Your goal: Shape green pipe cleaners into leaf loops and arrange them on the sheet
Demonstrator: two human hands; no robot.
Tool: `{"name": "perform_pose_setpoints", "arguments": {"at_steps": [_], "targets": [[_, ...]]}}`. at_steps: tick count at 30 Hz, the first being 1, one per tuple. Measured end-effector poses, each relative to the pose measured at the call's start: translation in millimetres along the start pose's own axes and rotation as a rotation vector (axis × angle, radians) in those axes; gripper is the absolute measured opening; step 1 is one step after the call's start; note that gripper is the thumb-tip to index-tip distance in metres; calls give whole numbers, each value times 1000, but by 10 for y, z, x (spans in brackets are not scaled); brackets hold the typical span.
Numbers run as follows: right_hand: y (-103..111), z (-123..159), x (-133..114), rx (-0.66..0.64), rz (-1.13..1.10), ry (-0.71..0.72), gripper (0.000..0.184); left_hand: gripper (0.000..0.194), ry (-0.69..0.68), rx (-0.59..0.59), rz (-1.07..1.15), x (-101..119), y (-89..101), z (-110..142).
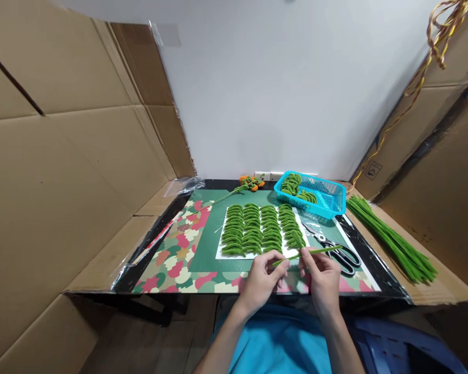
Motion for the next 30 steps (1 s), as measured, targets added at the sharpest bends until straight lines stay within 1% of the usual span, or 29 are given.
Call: {"name": "perform_pose_setpoints", "arguments": {"at_steps": [3,5,8,10,14,16,18,19,21,24,27,30], "targets": [[-25,-1,-46,-160,76,1,39,35,-82,183,-13,10,31,16],[-34,10,-61,-262,120,1,42,34,-129,261,8,9,43,22],[-54,48,-56,-437,142,-28,41,36,-133,281,41,-9,45,18],[-65,68,-48,-505,184,-19,38,37,-102,276,47,-26,44,12],[-81,70,-39,-516,332,84,36,39,-47,248,35,-40,38,2],[-84,66,-37,-524,373,122,35,37,-62,239,6,-16,40,0],[-81,64,-36,-541,382,138,34,34,-114,224,-52,30,49,1],[-78,64,-36,-552,375,138,32,32,-143,197,-89,55,54,2],[-68,65,-35,-571,344,124,30,31,-176,101,-156,94,58,5],[-47,61,-27,-562,307,78,32,30,-145,-30,-194,110,70,7],[-26,53,-8,-512,297,27,40,29,-103,-78,-206,104,82,6],[-12,49,9,-435,264,-3,46,29,-89,-96,-201,103,80,6]]}}
Point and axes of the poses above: each hand's wrist, its own z-axis away from the middle knuckle, its own y-axis out of the back of the hand, x = y × z, the point moved 2 cm from there along -z, towards the middle knuckle, and after that the axes turned 2 degrees about x, right-handed, at the moved point
